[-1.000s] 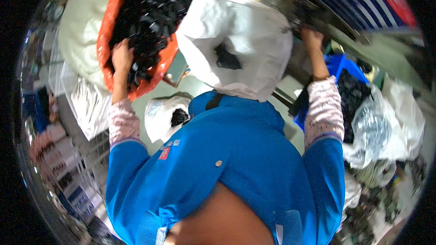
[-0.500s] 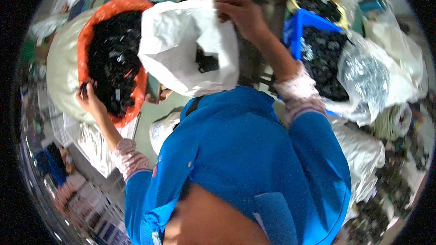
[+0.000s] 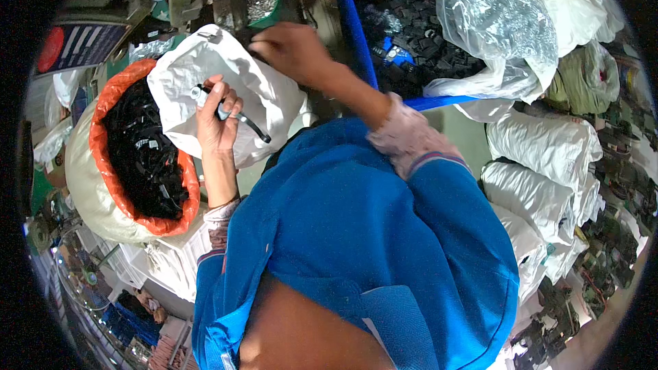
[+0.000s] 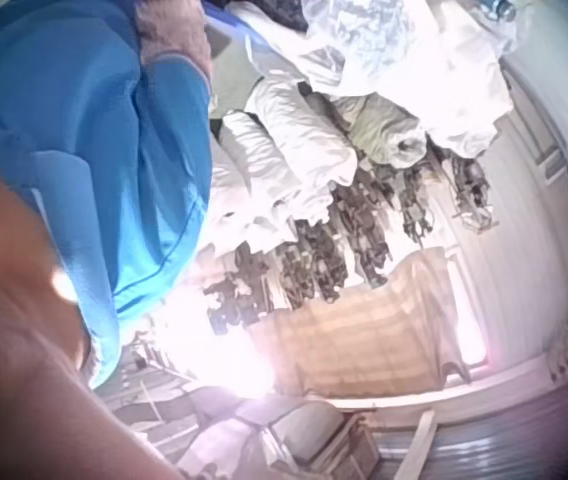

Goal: The person repeatedly picks small black plastic components from a blue bin, attaches them to a larger black plastic piece, and places the assembled unit into a white sack. The process is repeated continuously.

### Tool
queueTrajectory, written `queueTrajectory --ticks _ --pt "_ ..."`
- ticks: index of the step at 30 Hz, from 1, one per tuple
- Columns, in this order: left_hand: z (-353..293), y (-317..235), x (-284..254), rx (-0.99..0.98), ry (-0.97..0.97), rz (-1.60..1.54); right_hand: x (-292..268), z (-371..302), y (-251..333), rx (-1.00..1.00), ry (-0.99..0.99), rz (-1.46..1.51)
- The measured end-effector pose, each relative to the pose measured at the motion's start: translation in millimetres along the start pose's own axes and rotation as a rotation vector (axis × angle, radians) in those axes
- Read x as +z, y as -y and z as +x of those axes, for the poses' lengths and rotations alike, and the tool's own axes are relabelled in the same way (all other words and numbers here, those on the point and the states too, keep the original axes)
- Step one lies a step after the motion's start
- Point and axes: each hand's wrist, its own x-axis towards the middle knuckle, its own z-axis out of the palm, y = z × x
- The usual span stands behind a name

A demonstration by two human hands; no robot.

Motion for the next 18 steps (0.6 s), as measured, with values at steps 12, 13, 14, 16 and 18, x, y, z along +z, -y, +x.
queueTrajectory --ticks 12,13,14,16,18 --pt "33 79 100 -0.258 0.160 0.284 -163 -103 -148 0.161 0.633 -0.785" --pt "32 86 101 -0.267 0.163 0.294 -166 -96 -138 0.239 0.605 -0.726" --pt "32 89 105 -0.277 0.144 0.300 -174 -90 -124 0.317 0.578 -0.668" --pt "31 102 116 -0.295 0.120 0.318 -191 -86 -98 0.401 0.475 -0.468" --pt "30 115 129 -0.307 0.110 0.353 -189 -85 -66 0.367 0.297 -0.388"
